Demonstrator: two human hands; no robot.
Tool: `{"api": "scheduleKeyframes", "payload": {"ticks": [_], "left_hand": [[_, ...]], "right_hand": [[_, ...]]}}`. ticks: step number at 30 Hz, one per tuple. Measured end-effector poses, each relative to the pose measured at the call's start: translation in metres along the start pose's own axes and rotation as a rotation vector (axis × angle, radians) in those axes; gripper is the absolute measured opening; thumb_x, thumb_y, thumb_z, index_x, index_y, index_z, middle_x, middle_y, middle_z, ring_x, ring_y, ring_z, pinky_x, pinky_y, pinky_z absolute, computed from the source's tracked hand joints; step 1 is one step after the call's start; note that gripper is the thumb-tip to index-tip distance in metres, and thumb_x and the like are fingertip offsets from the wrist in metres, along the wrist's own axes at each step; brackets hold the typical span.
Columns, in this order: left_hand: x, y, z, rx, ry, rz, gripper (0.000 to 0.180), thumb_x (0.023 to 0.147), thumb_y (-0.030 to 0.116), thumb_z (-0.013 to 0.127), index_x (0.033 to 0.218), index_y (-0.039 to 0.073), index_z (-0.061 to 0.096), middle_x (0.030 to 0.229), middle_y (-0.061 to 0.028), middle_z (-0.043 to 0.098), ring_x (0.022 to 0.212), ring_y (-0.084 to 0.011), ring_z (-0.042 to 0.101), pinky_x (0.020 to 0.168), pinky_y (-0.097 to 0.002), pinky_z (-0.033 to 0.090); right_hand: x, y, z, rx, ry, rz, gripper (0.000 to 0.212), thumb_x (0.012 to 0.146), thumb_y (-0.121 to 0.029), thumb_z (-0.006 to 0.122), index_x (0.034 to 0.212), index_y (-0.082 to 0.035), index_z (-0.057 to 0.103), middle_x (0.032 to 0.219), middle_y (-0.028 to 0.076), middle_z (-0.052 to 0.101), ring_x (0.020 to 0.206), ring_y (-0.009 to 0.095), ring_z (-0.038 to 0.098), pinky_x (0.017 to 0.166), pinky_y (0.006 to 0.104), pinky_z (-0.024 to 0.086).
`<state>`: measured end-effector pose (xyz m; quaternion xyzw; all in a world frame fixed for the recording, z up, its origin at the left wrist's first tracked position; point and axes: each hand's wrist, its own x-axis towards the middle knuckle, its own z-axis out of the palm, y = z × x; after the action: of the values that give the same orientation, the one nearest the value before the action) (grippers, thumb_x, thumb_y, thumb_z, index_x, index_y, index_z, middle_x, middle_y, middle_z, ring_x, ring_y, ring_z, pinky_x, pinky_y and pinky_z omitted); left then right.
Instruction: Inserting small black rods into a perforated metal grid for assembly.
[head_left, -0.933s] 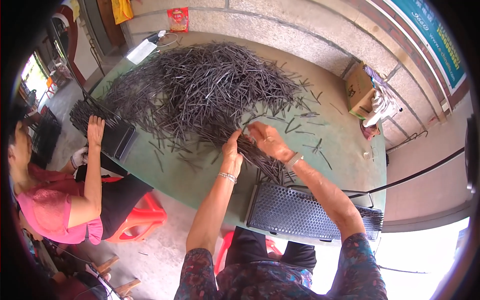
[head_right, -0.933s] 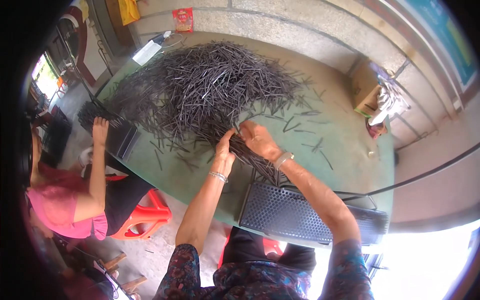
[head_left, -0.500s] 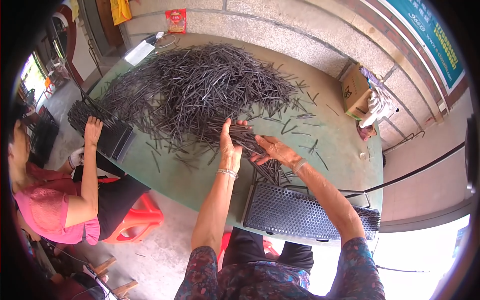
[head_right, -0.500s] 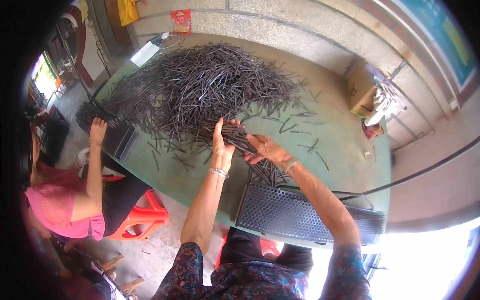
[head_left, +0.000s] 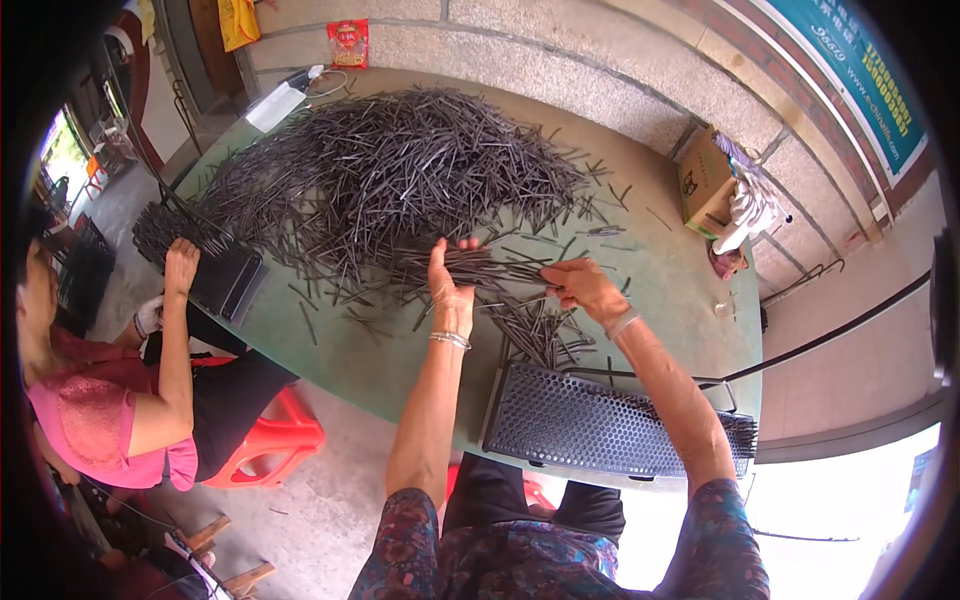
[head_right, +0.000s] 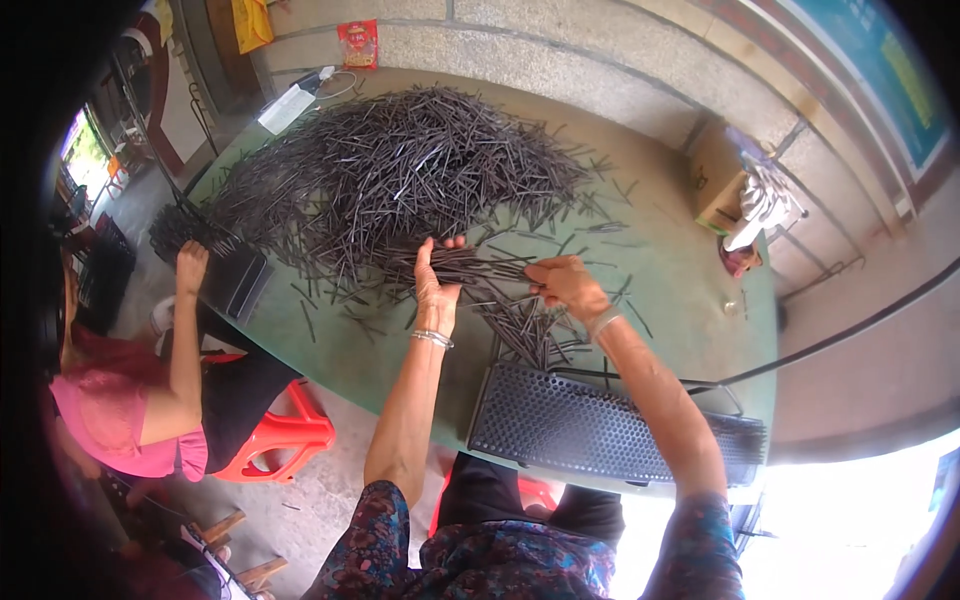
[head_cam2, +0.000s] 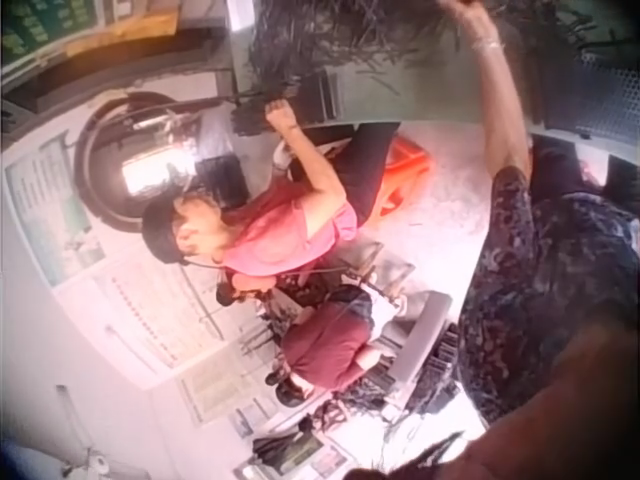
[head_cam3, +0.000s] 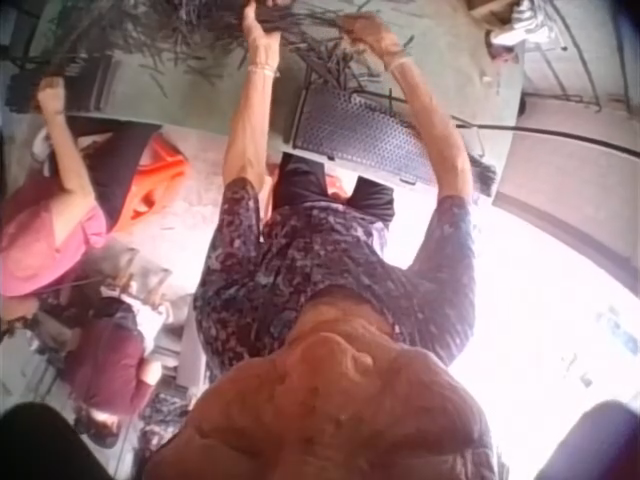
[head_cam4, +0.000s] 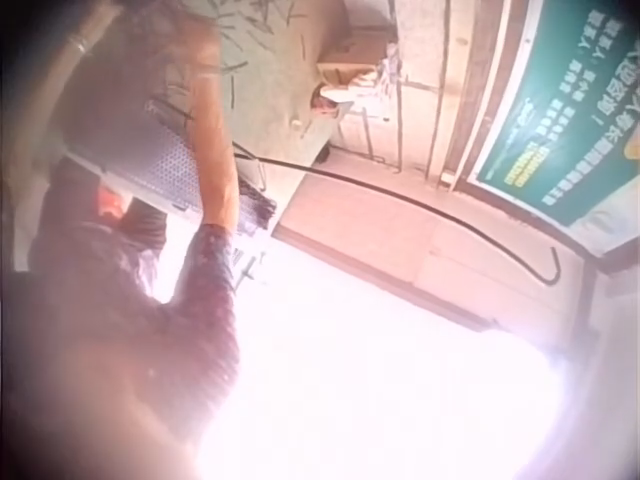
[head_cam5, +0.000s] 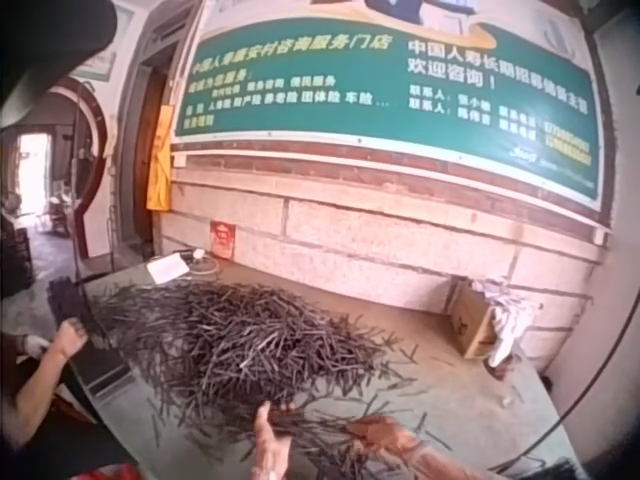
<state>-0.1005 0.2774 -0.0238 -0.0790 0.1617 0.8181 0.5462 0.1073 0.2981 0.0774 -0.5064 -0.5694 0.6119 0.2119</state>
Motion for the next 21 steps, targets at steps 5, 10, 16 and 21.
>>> {"api": "scheduleKeyframes", "payload": {"ticks": [5,10,16,21], "left_hand": [[-0.005,0.006,-0.012,0.087,0.005,-0.078,0.029,0.087,0.033,0.072,0.084,0.010,0.055,0.069,-0.0034,0.055,0.064,-0.0201,0.055,0.064,-0.0378,0.051],[-0.025,-0.020,-0.023,0.244,-0.092,-0.228,0.047,0.074,0.053,0.077,0.092,0.012,0.063,0.075,-0.0020,0.061,0.068,-0.0163,0.059,0.064,-0.0318,0.050],[-0.047,-0.019,-0.003,0.230,-0.089,-0.326,0.047,0.074,0.049,0.080,0.101,0.013,0.066,0.097,-0.0008,0.068,0.089,-0.0166,0.064,0.082,-0.0359,0.053],[-0.042,-0.006,-0.015,0.379,0.007,-0.008,0.030,0.076,0.012,0.077,0.102,0.001,0.066,0.096,-0.0069,0.069,0.081,-0.0172,0.065,0.076,-0.0305,0.053]], "right_hand": [[0.000,-0.015,-0.024,0.027,0.078,-0.059,0.029,0.092,-0.019,0.065,0.104,0.007,0.066,0.076,0.005,0.062,0.057,0.008,0.049,0.046,0.0222,0.040],[0.018,-0.009,0.038,-0.109,0.175,-0.283,0.025,0.092,-0.019,0.060,0.096,0.005,0.068,0.071,0.003,0.064,0.057,0.008,0.051,0.050,0.0268,0.042],[0.019,0.027,0.095,-0.941,0.486,-0.808,0.014,0.088,-0.020,0.060,0.087,-0.008,0.068,0.084,0.014,0.064,0.069,0.038,0.064,0.060,0.0492,0.051],[-0.006,0.003,0.097,-1.165,0.191,-0.664,0.036,0.087,-0.032,0.064,0.108,-0.003,0.062,0.100,0.018,0.058,0.103,0.040,0.055,0.086,0.0489,0.047]]}}
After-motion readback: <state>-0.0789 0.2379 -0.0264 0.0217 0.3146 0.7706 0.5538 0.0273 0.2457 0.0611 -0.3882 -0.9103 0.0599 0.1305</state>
